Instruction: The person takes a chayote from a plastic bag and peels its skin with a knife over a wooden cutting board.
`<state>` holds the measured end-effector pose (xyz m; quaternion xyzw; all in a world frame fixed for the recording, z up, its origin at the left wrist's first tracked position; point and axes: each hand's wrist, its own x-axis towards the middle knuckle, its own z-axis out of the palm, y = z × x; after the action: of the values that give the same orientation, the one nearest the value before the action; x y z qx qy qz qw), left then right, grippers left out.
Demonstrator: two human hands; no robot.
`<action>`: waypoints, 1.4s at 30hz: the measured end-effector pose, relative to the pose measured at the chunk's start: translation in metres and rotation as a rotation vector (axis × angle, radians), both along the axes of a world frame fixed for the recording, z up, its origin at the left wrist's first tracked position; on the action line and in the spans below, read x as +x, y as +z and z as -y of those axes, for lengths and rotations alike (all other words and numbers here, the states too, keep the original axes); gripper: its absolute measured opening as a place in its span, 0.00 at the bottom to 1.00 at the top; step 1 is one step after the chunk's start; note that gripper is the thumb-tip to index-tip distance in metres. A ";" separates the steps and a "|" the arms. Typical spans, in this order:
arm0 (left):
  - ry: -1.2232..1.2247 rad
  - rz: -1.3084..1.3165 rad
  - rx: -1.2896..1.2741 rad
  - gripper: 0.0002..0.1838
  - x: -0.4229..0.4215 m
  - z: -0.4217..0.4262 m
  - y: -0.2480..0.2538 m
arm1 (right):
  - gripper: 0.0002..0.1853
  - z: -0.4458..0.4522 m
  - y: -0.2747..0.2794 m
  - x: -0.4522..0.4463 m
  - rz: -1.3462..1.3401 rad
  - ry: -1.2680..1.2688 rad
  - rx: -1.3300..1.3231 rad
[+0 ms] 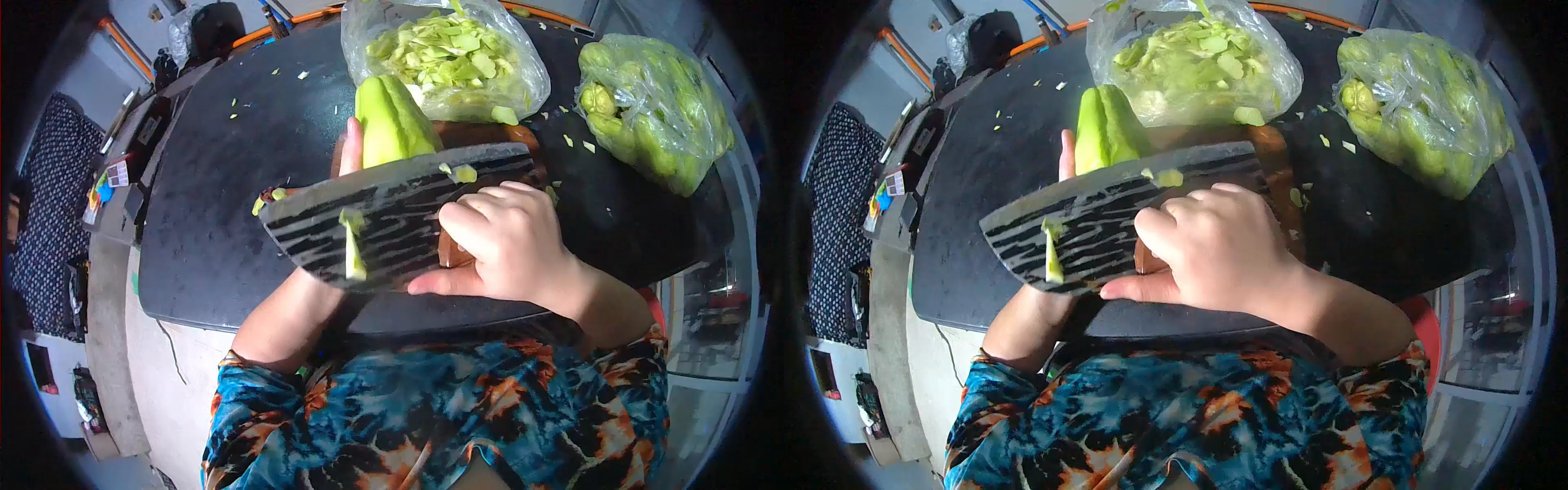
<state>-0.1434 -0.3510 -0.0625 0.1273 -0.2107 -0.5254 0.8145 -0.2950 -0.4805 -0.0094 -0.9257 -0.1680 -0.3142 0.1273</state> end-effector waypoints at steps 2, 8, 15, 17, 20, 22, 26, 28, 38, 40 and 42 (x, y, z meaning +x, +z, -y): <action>-0.019 -0.049 -0.002 0.42 -0.014 -0.006 0.002 | 0.33 0.015 0.000 0.006 -0.057 -0.158 0.048; 0.139 -0.213 0.276 0.46 -0.038 0.008 0.012 | 0.34 0.154 -0.021 0.057 -0.156 -0.654 0.380; 0.040 -0.075 0.234 0.43 -0.020 -0.001 0.006 | 0.31 0.060 0.005 0.015 -0.144 -0.311 0.289; 0.082 -0.301 0.230 0.42 -0.025 0.002 0.010 | 0.30 0.035 0.010 0.005 -0.089 -0.100 0.226; 0.077 0.065 0.263 0.39 -0.029 -0.003 0.031 | 0.32 0.010 0.015 -0.004 -0.035 0.050 0.082; 0.079 0.054 0.258 0.39 -0.031 -0.004 0.032 | 0.32 0.005 0.012 -0.005 -0.057 0.075 0.091; -0.003 -0.243 0.134 0.36 -0.025 0.002 0.019 | 0.32 0.021 0.010 0.008 -0.015 -0.038 0.016; 0.095 -0.104 0.302 0.41 -0.025 0.001 0.010 | 0.33 0.057 0.003 0.032 -0.136 -0.368 0.116; 0.105 -0.076 0.300 0.41 -0.011 -0.001 0.006 | 0.31 0.063 0.010 0.029 -0.187 -0.298 0.331; 0.165 -0.183 0.329 0.41 -0.016 -0.001 0.010 | 0.28 0.037 0.017 0.014 -0.109 -0.050 0.237; 0.131 -0.038 0.243 0.40 -0.022 0.003 0.023 | 0.31 0.016 0.019 0.007 -0.089 0.056 0.183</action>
<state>-0.1652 -0.3543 -0.0400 0.2283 -0.1215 -0.4950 0.8295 -0.2884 -0.4965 0.0099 -0.9182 -0.1585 -0.2830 0.2273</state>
